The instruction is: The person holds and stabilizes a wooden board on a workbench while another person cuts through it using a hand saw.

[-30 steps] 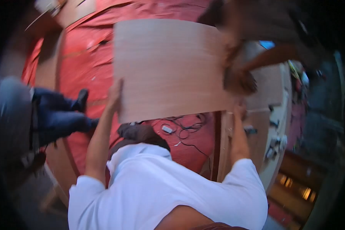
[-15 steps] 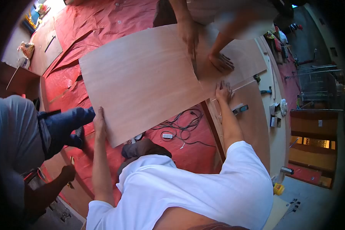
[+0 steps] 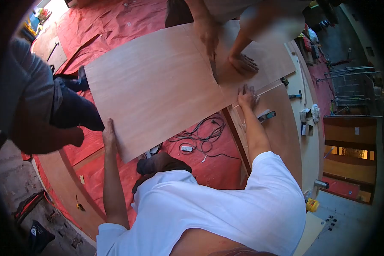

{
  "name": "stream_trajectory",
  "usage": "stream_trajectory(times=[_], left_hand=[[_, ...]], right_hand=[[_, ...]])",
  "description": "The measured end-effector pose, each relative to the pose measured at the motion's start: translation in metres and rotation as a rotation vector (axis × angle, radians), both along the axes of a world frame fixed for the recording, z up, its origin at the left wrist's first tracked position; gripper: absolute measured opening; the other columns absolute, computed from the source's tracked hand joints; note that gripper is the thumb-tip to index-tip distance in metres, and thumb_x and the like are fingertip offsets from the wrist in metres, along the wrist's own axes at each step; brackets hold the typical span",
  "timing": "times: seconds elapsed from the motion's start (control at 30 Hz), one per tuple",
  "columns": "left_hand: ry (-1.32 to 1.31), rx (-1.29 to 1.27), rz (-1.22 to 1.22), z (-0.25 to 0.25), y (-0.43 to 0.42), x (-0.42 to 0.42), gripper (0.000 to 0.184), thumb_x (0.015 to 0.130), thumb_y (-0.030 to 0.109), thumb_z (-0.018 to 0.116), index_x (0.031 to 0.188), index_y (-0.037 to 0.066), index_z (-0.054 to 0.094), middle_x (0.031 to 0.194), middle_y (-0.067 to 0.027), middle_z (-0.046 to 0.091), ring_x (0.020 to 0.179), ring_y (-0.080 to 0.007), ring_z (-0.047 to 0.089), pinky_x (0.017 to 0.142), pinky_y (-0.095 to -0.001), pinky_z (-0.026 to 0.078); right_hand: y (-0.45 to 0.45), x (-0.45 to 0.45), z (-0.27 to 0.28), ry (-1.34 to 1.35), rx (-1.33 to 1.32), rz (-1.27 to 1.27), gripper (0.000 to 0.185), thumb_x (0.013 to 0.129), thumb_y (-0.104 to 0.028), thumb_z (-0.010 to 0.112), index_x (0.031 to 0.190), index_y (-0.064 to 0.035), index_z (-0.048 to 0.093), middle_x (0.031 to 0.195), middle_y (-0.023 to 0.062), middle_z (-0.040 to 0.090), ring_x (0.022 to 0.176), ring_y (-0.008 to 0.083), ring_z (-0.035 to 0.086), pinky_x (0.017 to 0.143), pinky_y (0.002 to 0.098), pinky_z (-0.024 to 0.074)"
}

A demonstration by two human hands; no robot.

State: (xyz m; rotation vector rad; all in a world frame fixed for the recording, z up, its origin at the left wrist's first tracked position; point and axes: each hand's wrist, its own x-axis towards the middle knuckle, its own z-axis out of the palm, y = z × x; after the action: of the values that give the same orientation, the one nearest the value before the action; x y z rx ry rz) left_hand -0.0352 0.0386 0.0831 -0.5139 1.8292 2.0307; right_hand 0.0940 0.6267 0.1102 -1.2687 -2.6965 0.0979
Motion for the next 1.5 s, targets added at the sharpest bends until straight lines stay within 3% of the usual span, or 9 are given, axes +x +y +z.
stream_trajectory(times=[0.13, 0.23, 0.33, 0.53, 0.8, 0.93, 1.0, 1.27, 1.5], left_hand=[[-0.121, -0.037, -0.006, 0.009, 0.001, 0.0, 0.067, 0.086, 0.051, 0.054, 0.12, -0.007, 0.049, 0.11, -0.012, 0.057, 0.097, -0.0212, 0.056, 0.085, -0.0341, 0.044], [-0.092, -0.027, 0.019, 0.005, 0.0, 0.0, 0.063, 0.087, 0.051, 0.054, 0.116, -0.006, 0.053, 0.106, -0.009, 0.06, 0.092, -0.0164, 0.055, 0.082, -0.0301, 0.044], [-0.061, 0.026, 0.053, -0.008, -0.002, 0.0, 0.063, 0.087, 0.05, 0.054, 0.114, -0.006, 0.055, 0.104, -0.0087, 0.06, 0.09, -0.0158, 0.055, 0.081, -0.0299, 0.044], [-0.119, -0.085, -0.007, 0.02, 0.003, 0.002, 0.065, 0.087, 0.053, 0.052, 0.112, -0.007, 0.055, 0.102, -0.0099, 0.061, 0.088, -0.0163, 0.057, 0.078, -0.0297, 0.045], [0.017, -0.074, 0.048, -0.002, 0.005, 0.002, 0.064, 0.089, 0.05, 0.05, 0.118, -0.008, 0.052, 0.111, -0.0119, 0.059, 0.097, -0.0189, 0.055, 0.084, -0.0315, 0.043], [0.05, 0.027, 0.015, -0.041, -0.005, -0.004, 0.064, 0.089, 0.048, 0.051, 0.123, -0.007, 0.049, 0.118, -0.0108, 0.056, 0.104, -0.0186, 0.052, 0.087, -0.0301, 0.042], [0.092, 0.046, 0.057, -0.018, 0.002, 0.0, 0.063, 0.089, 0.047, 0.051, 0.121, -0.007, 0.05, 0.113, -0.0095, 0.058, 0.1, -0.0181, 0.054, 0.085, -0.0297, 0.043], [0.012, -0.03, 0.069, 0.005, 0.006, 0.002, 0.06, 0.089, 0.048, 0.051, 0.118, -0.003, 0.054, 0.104, -0.0081, 0.061, 0.091, -0.0166, 0.056, 0.08, -0.0311, 0.044], [0.017, -0.007, 0.048, -0.017, -0.001, 0.002, 0.059, 0.09, 0.048, 0.05, 0.117, -0.004, 0.055, 0.104, -0.0086, 0.061, 0.091, -0.016, 0.056, 0.08, -0.0305, 0.043]], right_hand=[[-0.001, -0.001, 0.001, -0.02, 0.037, 0.028, 0.054, 0.087, -0.053, 0.041, 0.132, -0.0232, 0.046, 0.139, 0.0166, 0.039, 0.129, 0.0324, 0.034, 0.107, 0.0463, 0.0222], [-0.019, -0.005, 0.022, 0.083, -0.211, -0.045, 0.054, 0.087, -0.052, 0.041, 0.131, -0.0224, 0.047, 0.137, 0.0163, 0.041, 0.128, 0.0337, 0.035, 0.107, 0.0456, 0.0222], [0.032, 0.002, -0.035, -0.033, 0.087, 0.013, 0.054, 0.088, -0.052, 0.04, 0.132, -0.0221, 0.046, 0.137, 0.0157, 0.041, 0.128, 0.0338, 0.035, 0.107, 0.0471, 0.0212], [-0.033, -0.008, 0.042, -0.18, 0.024, -0.064, 0.055, 0.088, -0.053, 0.04, 0.135, -0.0254, 0.042, 0.14, 0.0151, 0.037, 0.128, 0.033, 0.035, 0.107, 0.0512, 0.0191], [-0.013, -0.003, 0.014, 0.099, -0.182, -0.081, 0.061, 0.088, -0.053, 0.039, 0.137, -0.0157, 0.04, 0.143, 0.0183, 0.03, 0.132, 0.0369, 0.027, 0.109, 0.047, 0.0163], [0.004, 0.002, -0.005, 0.093, -0.071, 0.0, 0.055, 0.088, -0.043, 0.044, 0.132, -0.0094, 0.044, 0.14, 0.0245, 0.032, 0.129, 0.0394, 0.031, 0.109, 0.0457, 0.021], [0.027, 0.003, -0.035, 0.163, -0.108, 0.101, 0.055, 0.088, -0.044, 0.045, 0.131, -0.0093, 0.046, 0.139, 0.0248, 0.032, 0.129, 0.0389, 0.031, 0.109, 0.0461, 0.0206], [-0.018, -0.001, 0.016, 0.135, -0.078, -0.041, 0.052, 0.086, -0.043, 0.049, 0.13, -0.0159, 0.05, 0.137, 0.025, 0.036, 0.129, 0.037, 0.032, 0.11, 0.044, 0.0164], [0.0, 0.002, -0.009, 0.14, -0.066, -0.003, 0.052, 0.084, -0.04, 0.053, 0.129, -0.0136, 0.05, 0.137, 0.0253, 0.036, 0.129, 0.0376, 0.032, 0.109, 0.0471, 0.0171]])
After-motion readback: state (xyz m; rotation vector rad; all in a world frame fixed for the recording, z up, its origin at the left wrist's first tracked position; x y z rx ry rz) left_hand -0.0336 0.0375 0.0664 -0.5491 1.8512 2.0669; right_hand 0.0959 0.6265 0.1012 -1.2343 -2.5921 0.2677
